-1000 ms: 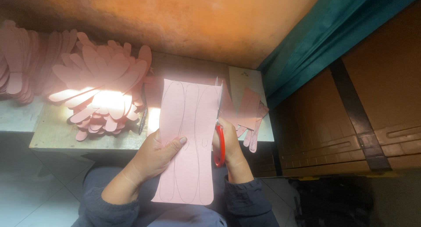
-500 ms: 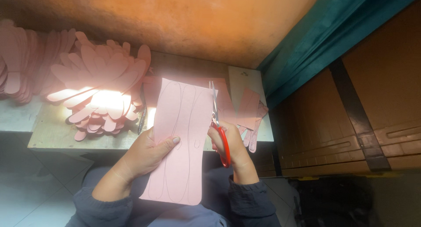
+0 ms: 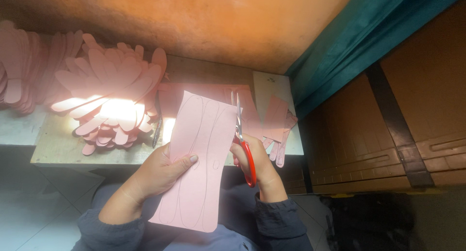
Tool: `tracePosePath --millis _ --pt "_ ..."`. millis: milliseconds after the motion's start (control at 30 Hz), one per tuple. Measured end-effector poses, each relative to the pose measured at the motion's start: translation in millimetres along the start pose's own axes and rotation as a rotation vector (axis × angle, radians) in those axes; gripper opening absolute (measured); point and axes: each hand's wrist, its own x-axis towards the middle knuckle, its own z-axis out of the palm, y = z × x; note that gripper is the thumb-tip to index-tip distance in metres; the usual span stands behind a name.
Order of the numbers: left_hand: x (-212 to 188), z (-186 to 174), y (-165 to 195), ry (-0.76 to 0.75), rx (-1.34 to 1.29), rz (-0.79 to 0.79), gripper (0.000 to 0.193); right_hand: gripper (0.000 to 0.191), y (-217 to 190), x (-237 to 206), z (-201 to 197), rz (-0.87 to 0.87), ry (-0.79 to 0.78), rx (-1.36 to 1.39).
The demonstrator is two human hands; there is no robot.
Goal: The person cuts pink paper sheets along pre-drawn outlines using red-handled scissors. The person holds the paper with the left hand and cuts with the right hand, producing multiple identical shapes that are stacked on the table.
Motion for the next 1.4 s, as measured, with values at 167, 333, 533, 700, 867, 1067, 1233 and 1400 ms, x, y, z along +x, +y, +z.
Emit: tracePosePath --millis 167,333,533,700,867,1067,1233,1400 --pt "0 -3 -2 0.032 0.048 -0.001 0.037 0.025 5 -2 1 0.004 0.016 0.06" --pt "-3 -8 -1 0.027 0.093 0.009 0.037 0.025 0 -4 -2 0.047 -0.014 0.045" --pt "-8 -25 6 -0.082 0.058 -0.136 0.041 0.018 -11 -9 -16 0.053 -0.149 0.059" --pt "-4 -37 4 -0.048 -0.063 -0.15 0.045 0.025 -9 -11 -21 0.069 -0.16 0.072" --pt "18 -31 -6 0.248 -0.531 -0.1 0.047 0.039 -2 12 3 0.147 -0.025 0.21" --pt "44 12 -34 0.128 -0.349 0.019 0.046 0.034 -2 13 35 0.157 0.139 0.181" --pt "78 31 -22 0.394 -0.371 -0.123 0.049 0.027 -13 0 49 0.005 0.163 0.109" --pt "81 48 18 0.308 -0.596 0.308 0.039 0.027 -27 -8 40 -0.046 0.1 0.113"
